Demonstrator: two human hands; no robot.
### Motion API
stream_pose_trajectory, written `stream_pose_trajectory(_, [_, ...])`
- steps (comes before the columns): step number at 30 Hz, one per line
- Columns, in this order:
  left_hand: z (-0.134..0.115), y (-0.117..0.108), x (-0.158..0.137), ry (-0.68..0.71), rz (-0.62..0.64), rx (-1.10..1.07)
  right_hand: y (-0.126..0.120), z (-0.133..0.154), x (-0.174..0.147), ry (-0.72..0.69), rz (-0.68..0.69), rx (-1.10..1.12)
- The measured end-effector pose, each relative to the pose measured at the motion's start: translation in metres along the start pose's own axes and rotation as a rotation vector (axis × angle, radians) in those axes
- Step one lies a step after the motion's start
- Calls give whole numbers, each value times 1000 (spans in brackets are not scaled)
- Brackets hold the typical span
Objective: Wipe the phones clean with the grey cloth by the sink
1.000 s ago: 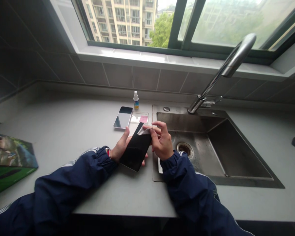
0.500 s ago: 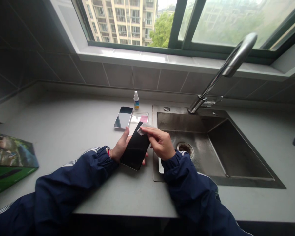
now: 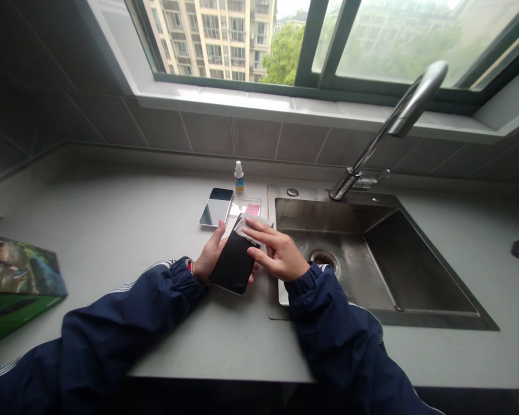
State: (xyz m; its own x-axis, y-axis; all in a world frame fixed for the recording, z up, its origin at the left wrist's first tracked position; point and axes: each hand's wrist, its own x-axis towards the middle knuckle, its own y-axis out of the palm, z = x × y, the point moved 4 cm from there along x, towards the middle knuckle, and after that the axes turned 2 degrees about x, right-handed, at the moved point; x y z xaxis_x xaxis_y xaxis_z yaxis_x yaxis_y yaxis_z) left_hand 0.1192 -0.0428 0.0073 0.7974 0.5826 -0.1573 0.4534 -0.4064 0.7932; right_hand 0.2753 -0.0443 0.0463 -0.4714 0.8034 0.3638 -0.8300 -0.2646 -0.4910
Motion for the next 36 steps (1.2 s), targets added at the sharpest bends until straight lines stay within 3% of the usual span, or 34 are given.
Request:
stream_pose_trajectory(4, [1,-3,2,-4,-51,-7,10,1,-3,80,108,-10])
stream_pose_trajectory(9, [-6,5,2,135,-191,-99,20,15,-5,50,279,56])
stream_pose_trajectory(17, [-8,-2,0,75,-316,-157,20,17,-8,164,338,257])
stream_pose_trajectory(21, [-12,-3,1,147,-305,-173,18,25,-8,140,468,319])
stream_pose_trajectory(25, [-11,-1,1,111,-244,-188,18,34,-7,43,588,276])
stream_pose_trajectory(36, [-10,-10,-1,112,-293,-162,25,42,-10,-57,484,-113])
